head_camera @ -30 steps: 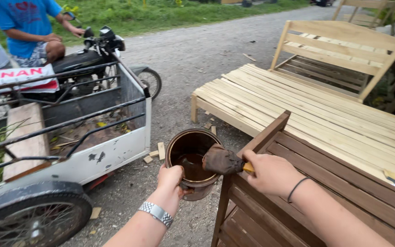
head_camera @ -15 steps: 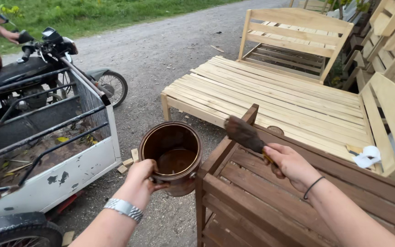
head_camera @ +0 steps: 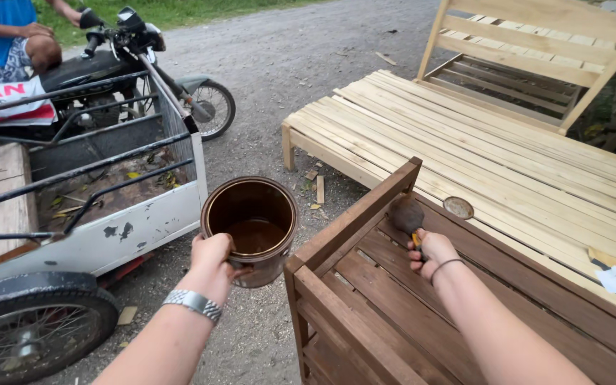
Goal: The person applies dark wood stain to a three-tier wooden shelving unit using a brush. They repeatedly dip the brush into a can and coat the shelves and frame, working from the top tier down to the bottom.
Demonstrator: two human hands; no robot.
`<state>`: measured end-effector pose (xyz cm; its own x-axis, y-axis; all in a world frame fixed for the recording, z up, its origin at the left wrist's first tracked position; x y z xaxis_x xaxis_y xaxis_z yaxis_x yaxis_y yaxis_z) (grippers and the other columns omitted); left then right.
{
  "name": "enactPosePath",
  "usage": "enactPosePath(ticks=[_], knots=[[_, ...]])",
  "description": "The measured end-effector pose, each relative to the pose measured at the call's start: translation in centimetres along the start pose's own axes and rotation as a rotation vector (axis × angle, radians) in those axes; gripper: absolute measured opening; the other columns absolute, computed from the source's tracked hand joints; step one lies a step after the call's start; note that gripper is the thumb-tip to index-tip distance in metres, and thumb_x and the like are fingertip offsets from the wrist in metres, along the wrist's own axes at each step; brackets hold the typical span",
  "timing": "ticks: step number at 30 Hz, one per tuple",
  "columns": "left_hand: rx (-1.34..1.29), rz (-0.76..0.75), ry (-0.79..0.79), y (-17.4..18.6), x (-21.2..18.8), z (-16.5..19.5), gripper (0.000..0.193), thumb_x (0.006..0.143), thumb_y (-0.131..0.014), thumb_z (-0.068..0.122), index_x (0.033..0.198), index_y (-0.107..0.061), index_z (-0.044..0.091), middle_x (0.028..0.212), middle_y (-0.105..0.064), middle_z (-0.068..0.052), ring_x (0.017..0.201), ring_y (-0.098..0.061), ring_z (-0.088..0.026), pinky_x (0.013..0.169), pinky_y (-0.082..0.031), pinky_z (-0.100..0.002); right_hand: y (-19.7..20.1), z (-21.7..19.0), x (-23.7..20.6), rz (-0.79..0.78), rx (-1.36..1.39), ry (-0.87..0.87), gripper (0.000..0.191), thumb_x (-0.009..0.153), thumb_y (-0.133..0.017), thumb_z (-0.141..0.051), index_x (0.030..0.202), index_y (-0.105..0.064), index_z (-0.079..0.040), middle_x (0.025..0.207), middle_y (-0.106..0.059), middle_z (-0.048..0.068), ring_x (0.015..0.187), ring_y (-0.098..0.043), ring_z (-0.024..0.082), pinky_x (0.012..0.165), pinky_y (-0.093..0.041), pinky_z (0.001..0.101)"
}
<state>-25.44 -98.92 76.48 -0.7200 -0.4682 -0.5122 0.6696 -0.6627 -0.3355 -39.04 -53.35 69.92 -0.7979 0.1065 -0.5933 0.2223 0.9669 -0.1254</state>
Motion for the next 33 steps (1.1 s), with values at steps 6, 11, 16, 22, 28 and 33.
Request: enactPosePath(ticks=[6,11,16,22,28,33], knots=[[-0.126,0.122,-0.028,-1.9,-1.6,-0.1,0.074,0.084,-0.043,-0.01,0.153,-0.029,0.016,0.142,-0.049,-0.023,0.12,-0.062,-0.042,0.093,-0.056,-0.072,-3.9,-2.4,2.8,-0.075,0.115,-0.014,0.022,0.109,-0.04,-0.031,0.098,-0.047,-0.015,0.073,-0.051,0.003,0.046,-0.033,0.011,0.043,-0.022,0.0287],[-0.125,0.094,0.022,-3.1,-1.8,-0.6,0.075,0.087,-0.042,-0.011,0.155,-0.024,0.016,0.142,-0.047,-0.025,0.122,-0.062,-0.045,0.096,-0.055,-0.072,-3.0,-3.3,3.5,-0.048,0.292,0.003,0.018,0.108,-0.041,-0.031,0.098,-0.048,-0.018,0.072,-0.051,0.003,0.046,-0.032,0.01,0.042,-0.02,0.0263],[-0.113,0.042,0.025,-4.0,-1.4,-1.2,0.074,0.086,-0.041,-0.012,0.154,-0.027,0.014,0.141,-0.049,-0.025,0.122,-0.062,-0.046,0.094,-0.054,-0.074,-1.4,-2.8,3.6,-0.059,0.308,0.084,0.025,0.109,-0.041,-0.035,0.096,-0.049,-0.015,0.071,-0.049,0.001,0.045,-0.031,0.009,0.041,-0.02,0.0267],[-0.089,0.078,0.014,-4.0,-0.5,-1.5,0.073,0.086,-0.041,-0.013,0.153,-0.029,0.015,0.141,-0.048,-0.025,0.122,-0.062,-0.046,0.094,-0.054,-0.076,-3.0,-3.0,4.9,-0.049,0.213,-0.031,0.022,0.108,-0.043,-0.034,0.099,-0.052,-0.015,0.072,-0.05,0.001,0.045,-0.031,0.009,0.042,-0.019,0.0263],[-0.07,0.071,0.03,-3.3,0.6,-1.7,0.072,0.086,-0.042,-0.011,0.152,-0.031,0.016,0.141,-0.049,-0.024,0.121,-0.062,-0.046,0.094,-0.053,-0.075,-1.8,-3.0,4.4,0.025,0.368,0.169,0.025,0.109,-0.041,-0.035,0.097,-0.05,-0.015,0.072,-0.048,0.0,0.045,-0.031,0.009,0.042,-0.022,0.0278],[-0.062,0.06,0.033,-3.8,0.8,-1.4,0.073,0.087,-0.043,-0.011,0.152,-0.027,0.016,0.141,-0.048,-0.025,0.119,-0.063,-0.045,0.094,-0.053,-0.075,-2.0,-2.0,4.2,-0.059,0.268,-0.009,0.018,0.107,-0.037,-0.027,0.096,-0.048,-0.016,0.071,-0.049,0.001,0.045,-0.029,0.01,0.042,-0.019,0.0281]])
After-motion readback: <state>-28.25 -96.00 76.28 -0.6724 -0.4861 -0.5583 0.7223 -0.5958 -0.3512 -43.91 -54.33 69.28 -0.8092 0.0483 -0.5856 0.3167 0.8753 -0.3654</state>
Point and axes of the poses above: each hand's wrist, its own x-axis towards the middle knuckle, its own y-axis out of the back of the hand, z = x × y, the point moved 8 cm from there along x, towards the middle knuckle
